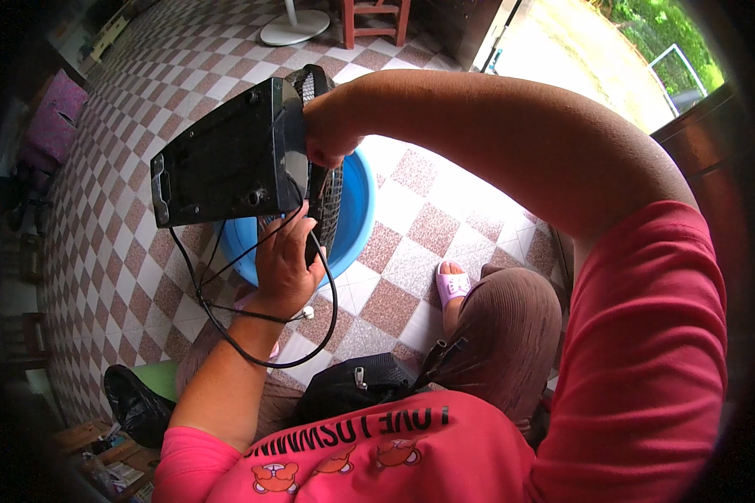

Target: The person uses a screwdriver to remove screws from the base of a fan, pulls the base panel away, and handles a small metal component with a spring.

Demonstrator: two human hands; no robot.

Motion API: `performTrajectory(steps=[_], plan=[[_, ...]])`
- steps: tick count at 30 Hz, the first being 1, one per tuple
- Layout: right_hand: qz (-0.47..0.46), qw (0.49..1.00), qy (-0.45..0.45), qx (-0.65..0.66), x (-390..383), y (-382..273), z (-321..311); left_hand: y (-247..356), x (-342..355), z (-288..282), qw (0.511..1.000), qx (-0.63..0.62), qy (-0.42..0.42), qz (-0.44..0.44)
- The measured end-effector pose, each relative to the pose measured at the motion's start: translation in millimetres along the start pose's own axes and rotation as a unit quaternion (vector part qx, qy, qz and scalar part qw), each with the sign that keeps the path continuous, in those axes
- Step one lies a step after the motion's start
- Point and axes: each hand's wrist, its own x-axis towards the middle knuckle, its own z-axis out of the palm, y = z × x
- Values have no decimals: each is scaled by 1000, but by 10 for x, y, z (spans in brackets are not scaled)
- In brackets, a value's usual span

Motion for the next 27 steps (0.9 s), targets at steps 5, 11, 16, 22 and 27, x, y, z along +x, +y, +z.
performTrajectory(steps=[5,11,16,22,27], plan=[[12,996,-6,83,63,60,68,6,-2,1,1000,2,5,0],[-13,990,17,142,84,115,104,15,-2,12,1000,-3,11,2],[28,981,-51,183,35,74,14,5,5,-2,1000,-5,12,10],[25,980,-96,171,76,141,-23,13,9,23,1000,-8,21,7],[79,970,-180,143,110,128,-101,6,6,38,1000,5,20,15]])
